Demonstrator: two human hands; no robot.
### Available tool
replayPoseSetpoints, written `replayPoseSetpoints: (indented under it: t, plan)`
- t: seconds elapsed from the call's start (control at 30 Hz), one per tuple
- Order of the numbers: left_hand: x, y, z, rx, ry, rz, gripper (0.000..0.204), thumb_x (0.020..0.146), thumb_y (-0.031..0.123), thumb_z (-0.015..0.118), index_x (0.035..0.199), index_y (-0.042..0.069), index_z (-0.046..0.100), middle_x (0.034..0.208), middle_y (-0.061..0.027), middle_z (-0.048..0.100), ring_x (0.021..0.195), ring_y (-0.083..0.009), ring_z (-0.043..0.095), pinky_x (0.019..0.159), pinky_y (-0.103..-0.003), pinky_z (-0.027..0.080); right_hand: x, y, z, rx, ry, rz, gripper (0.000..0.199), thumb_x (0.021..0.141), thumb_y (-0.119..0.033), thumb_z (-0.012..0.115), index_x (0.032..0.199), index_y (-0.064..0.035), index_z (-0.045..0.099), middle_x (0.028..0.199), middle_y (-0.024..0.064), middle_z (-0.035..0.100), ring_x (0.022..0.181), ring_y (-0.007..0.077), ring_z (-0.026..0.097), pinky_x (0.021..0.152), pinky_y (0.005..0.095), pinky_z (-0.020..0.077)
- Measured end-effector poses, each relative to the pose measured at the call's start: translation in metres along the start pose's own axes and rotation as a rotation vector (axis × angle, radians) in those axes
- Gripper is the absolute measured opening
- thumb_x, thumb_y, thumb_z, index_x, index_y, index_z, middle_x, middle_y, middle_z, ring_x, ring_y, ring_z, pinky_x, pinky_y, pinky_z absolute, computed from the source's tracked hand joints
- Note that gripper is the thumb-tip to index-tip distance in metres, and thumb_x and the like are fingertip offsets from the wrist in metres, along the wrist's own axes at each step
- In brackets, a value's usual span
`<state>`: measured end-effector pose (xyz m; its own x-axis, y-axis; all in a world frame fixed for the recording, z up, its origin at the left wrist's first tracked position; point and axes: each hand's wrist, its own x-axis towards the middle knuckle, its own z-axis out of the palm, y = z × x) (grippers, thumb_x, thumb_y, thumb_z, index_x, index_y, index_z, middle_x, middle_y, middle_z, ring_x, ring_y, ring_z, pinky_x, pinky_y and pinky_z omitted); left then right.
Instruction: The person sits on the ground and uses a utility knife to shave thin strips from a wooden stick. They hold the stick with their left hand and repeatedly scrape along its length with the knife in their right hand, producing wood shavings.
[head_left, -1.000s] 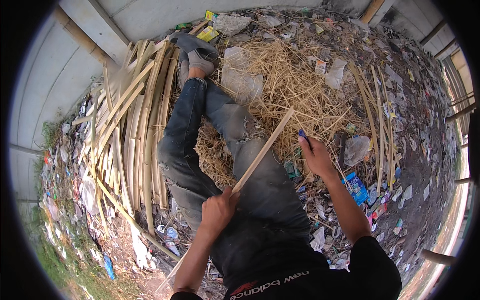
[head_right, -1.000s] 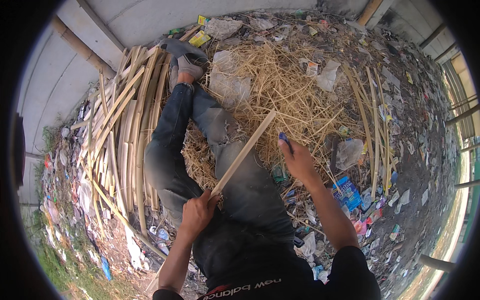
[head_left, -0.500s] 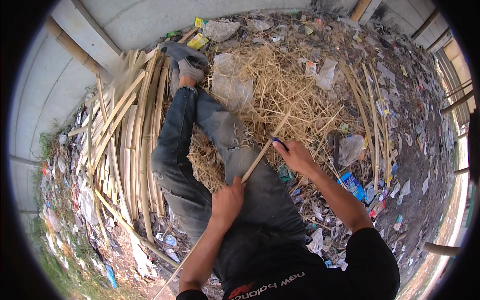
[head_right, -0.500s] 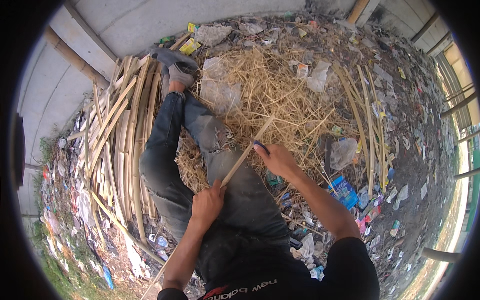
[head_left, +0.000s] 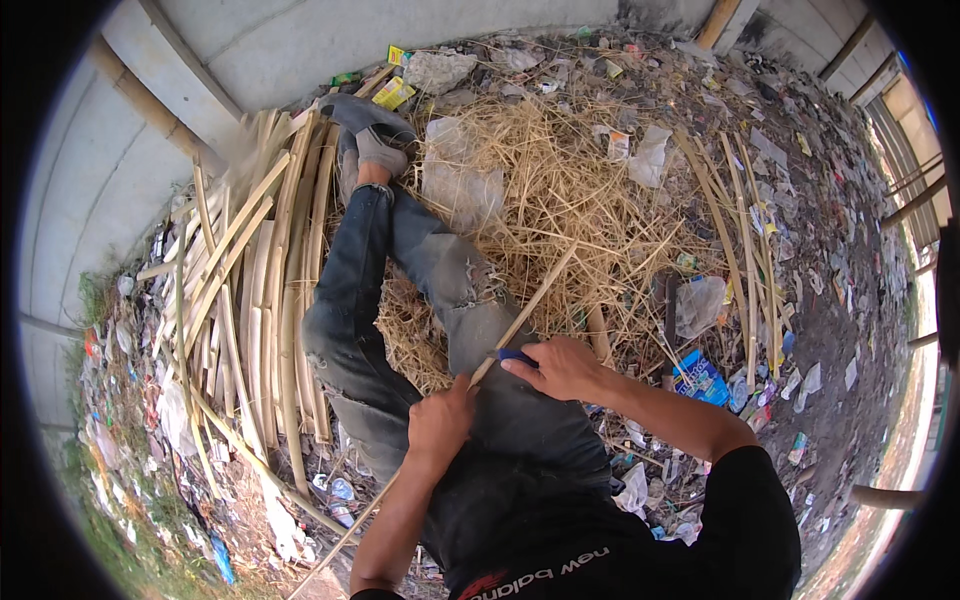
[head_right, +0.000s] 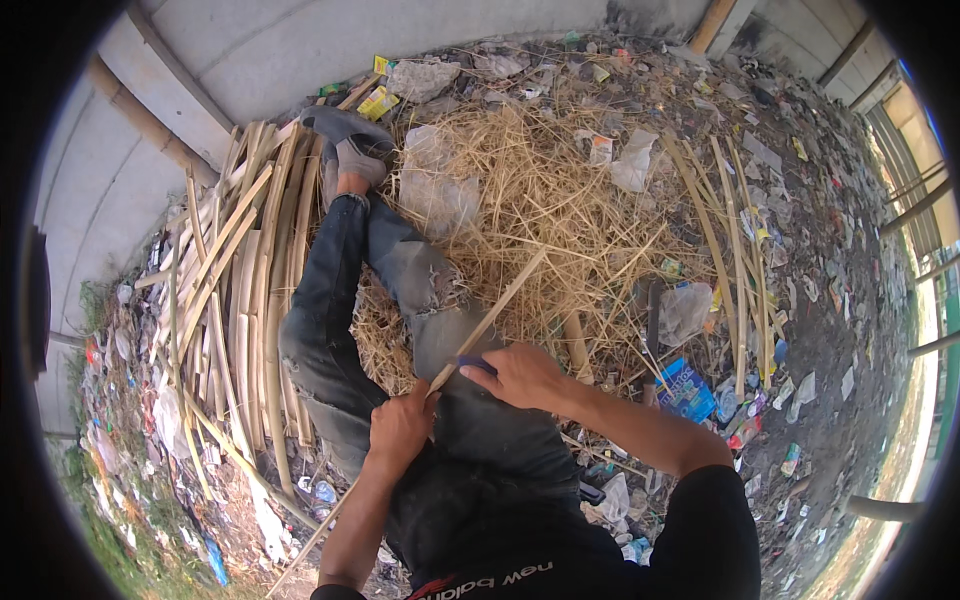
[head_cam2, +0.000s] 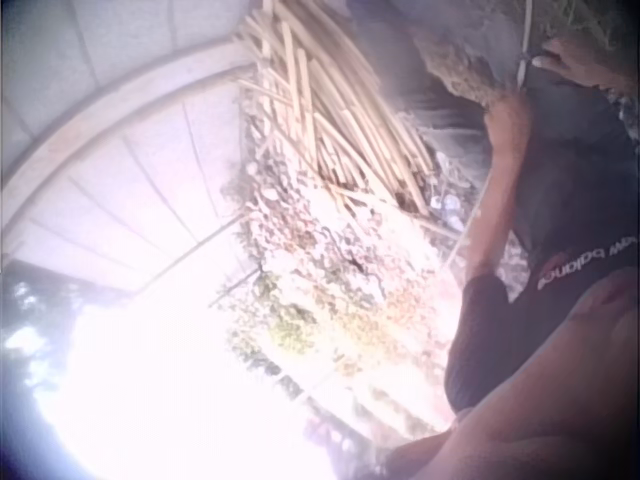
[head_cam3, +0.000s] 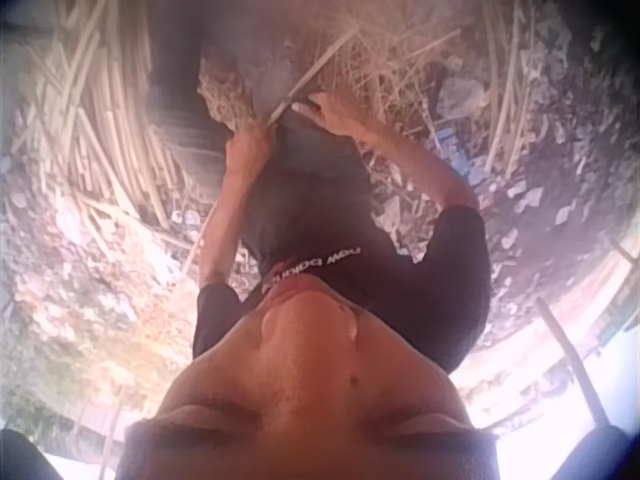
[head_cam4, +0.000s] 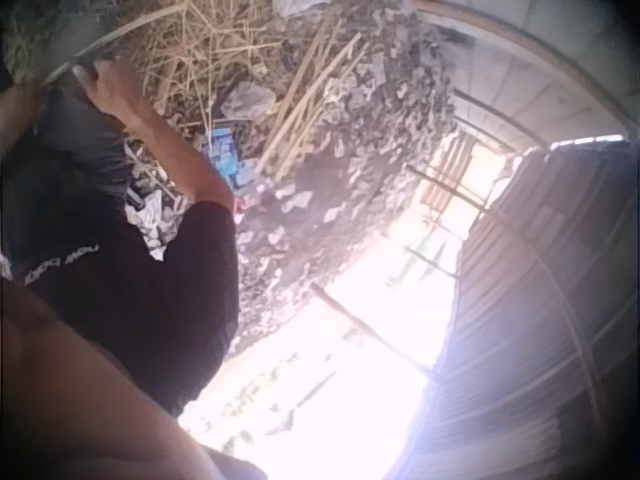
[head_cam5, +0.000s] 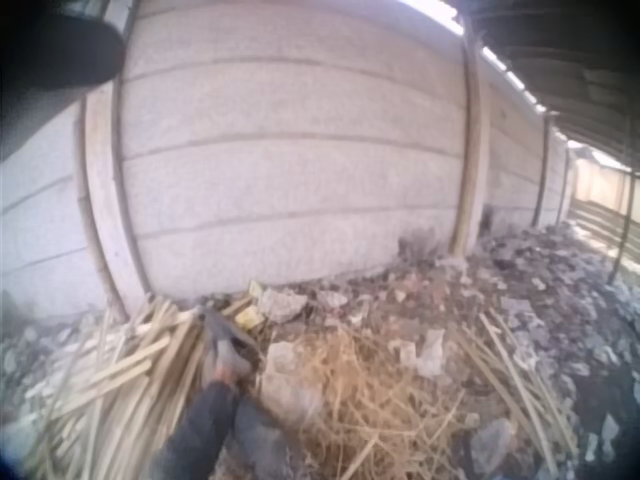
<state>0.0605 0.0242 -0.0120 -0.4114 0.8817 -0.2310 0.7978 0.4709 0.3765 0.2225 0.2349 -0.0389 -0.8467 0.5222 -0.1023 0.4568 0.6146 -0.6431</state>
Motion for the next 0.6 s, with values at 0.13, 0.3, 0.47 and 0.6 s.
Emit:
replayPoseSetpoints:
  t: [0.13,0.3,0.47,0.6]
  plan:
    - [-0.022,-0.011,-0.018,-0.04,-0.01,-0.039,0.023,0.103,0.032,0.065,0.1,0.01,0.058,0.072,-0.0205,0.07,0.072,-0.0458,0.071,0.063,-0.059,0.054,0.042,0.093,-0.055,-0.016,0.04,0.44,0.064,0.11,-0.057,0.048,0.086,-0.002,0.07,0.06,0.0184,0.061,0.059,0.0408,0.065,0.059,0.0516,0.051]
    - [-0.02,-0.009,-0.013,-0.016,0.0,-0.054,0.023,0.103,0.032,0.066,0.1,0.01,0.06,0.073,-0.021,0.07,0.072,-0.0452,0.071,0.064,-0.059,0.054,0.001,0.001,-0.011,-0.027,0.002,0.064,0.063,0.109,-0.057,0.051,0.088,-0.0016,0.073,0.066,0.0237,0.066,0.066,0.045,0.068,0.066,0.0538,0.0535]
    - [-0.03,-0.014,-0.008,-0.008,0.052,-0.044,0.023,0.098,0.024,0.066,0.12,0.015,0.068,0.076,-0.0193,0.072,0.072,-0.0422,0.073,0.066,-0.056,0.057,0.007,0.011,-0.017,0.068,-0.052,0.221,0.067,0.108,-0.057,0.052,0.083,0.001,0.073,0.071,0.0277,0.067,0.073,0.0478,0.069,0.071,0.0562,0.0537]
    - [-0.023,-0.007,-0.003,0.029,0.065,-0.033,0.045,0.093,0.017,0.067,0.138,0.019,0.067,0.08,-0.0178,0.074,0.072,-0.0395,0.075,0.068,-0.053,0.059,0.02,0.04,-0.036,0.063,-0.036,0.426,0.073,0.108,-0.059,0.052,0.073,0.004,0.066,0.065,0.0281,0.063,0.07,0.0471,0.069,0.067,0.0576,0.0516]
